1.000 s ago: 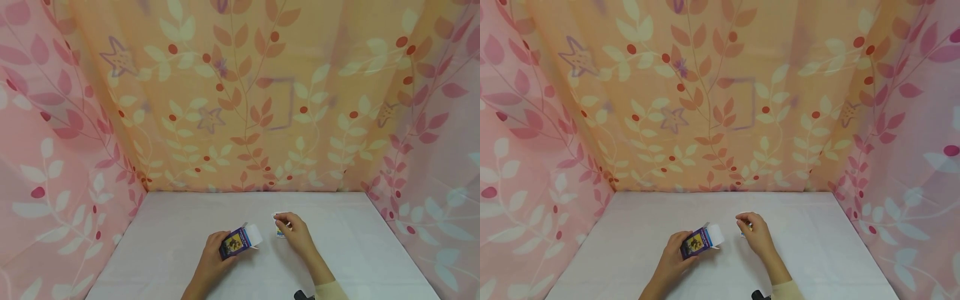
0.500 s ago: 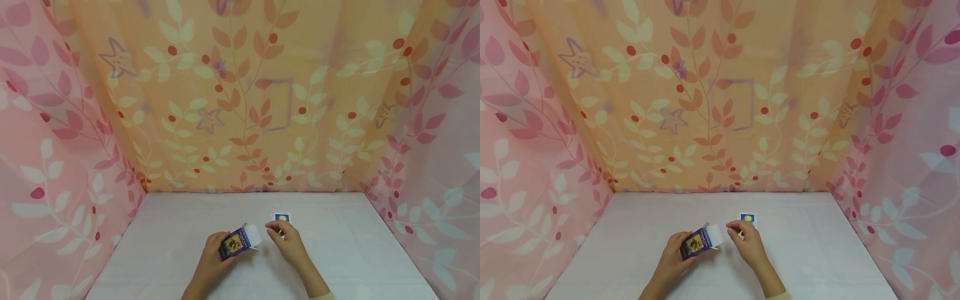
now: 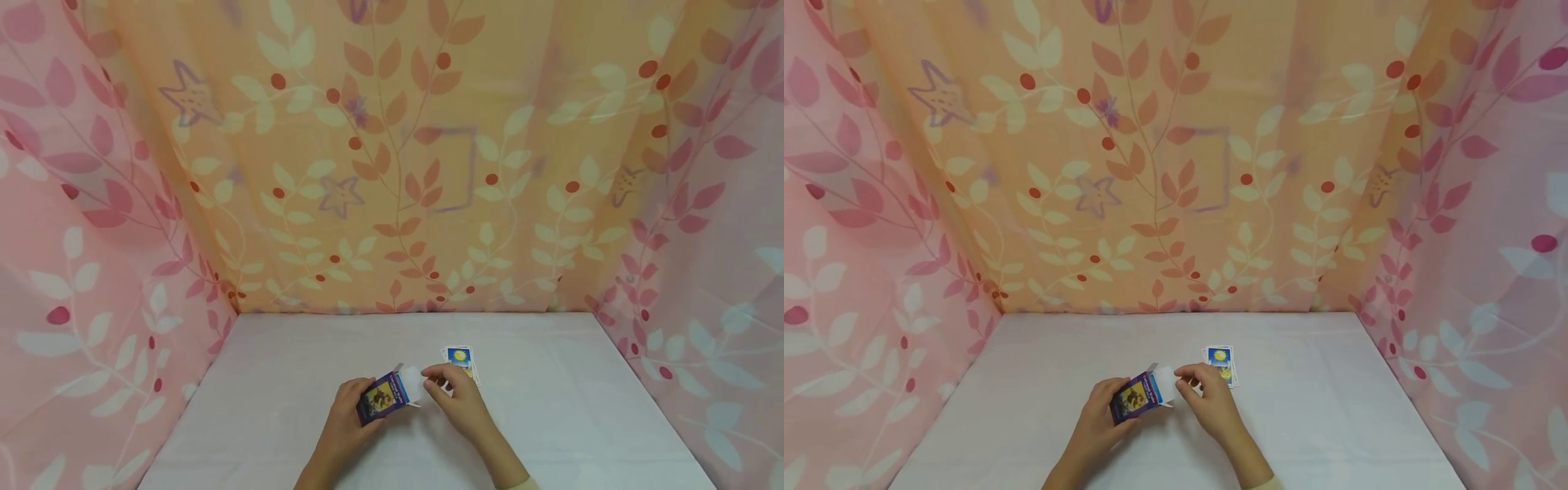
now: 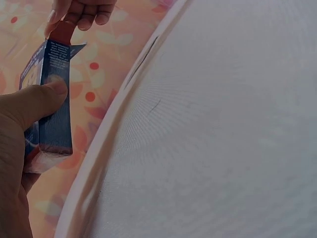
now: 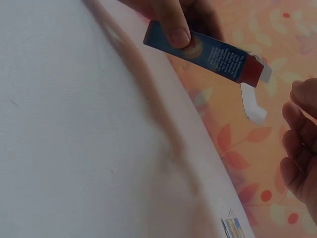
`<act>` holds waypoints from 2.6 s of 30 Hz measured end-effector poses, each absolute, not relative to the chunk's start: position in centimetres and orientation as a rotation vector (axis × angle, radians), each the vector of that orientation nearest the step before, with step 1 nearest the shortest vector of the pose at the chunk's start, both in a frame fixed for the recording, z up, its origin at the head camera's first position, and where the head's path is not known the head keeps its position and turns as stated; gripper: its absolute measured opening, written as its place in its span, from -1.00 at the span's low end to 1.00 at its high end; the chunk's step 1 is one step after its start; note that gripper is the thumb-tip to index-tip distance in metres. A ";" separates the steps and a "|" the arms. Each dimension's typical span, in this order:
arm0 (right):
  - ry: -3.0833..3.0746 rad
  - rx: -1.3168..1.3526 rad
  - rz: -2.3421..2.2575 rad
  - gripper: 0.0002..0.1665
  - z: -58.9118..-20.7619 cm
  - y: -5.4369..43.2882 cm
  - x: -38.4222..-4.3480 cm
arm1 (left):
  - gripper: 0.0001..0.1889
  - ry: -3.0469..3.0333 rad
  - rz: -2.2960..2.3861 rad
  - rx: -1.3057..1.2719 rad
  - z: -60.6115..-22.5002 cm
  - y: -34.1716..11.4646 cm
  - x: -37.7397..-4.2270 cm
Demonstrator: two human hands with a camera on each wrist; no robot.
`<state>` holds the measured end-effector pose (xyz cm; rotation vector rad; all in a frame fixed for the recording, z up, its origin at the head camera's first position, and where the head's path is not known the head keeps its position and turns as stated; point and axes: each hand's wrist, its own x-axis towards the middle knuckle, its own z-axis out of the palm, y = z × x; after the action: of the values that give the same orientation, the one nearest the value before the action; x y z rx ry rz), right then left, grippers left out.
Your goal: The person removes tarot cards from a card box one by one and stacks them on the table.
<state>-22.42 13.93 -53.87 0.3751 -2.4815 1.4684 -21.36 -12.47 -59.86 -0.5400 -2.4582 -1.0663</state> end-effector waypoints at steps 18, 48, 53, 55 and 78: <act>-2.547 0.498 1.542 -0.83 -55.1 12.8 -22.1 | -0.12 -2.513 -1.116 -0.487 -59.5 -12.3 -21.1; -2.623 0.413 1.534 -0.79 -56.2 12.1 -22.4 | -0.13 -2.474 -1.107 -0.553 -59.3 -12.2 -21.1; -2.589 0.398 1.554 -0.81 -56.2 11.9 -22.3 | -0.12 -2.471 -1.129 -0.564 -59.3 -12.2 -21.1; -2.571 0.389 1.573 -0.81 -56.2 11.8 -22.2 | -0.12 -2.474 -1.134 -0.566 -59.3 -12.2 -21.1; -2.620 0.220 1.583 -0.85 -55.7 11.1 -22.0 | -0.09 -2.455 -1.075 -0.588 -59.7 -12.3 -21.2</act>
<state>-22.01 11.12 -55.68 0.2201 -2.6196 1.5827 -21.21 -12.28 -59.73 -0.5885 -2.4551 -1.0753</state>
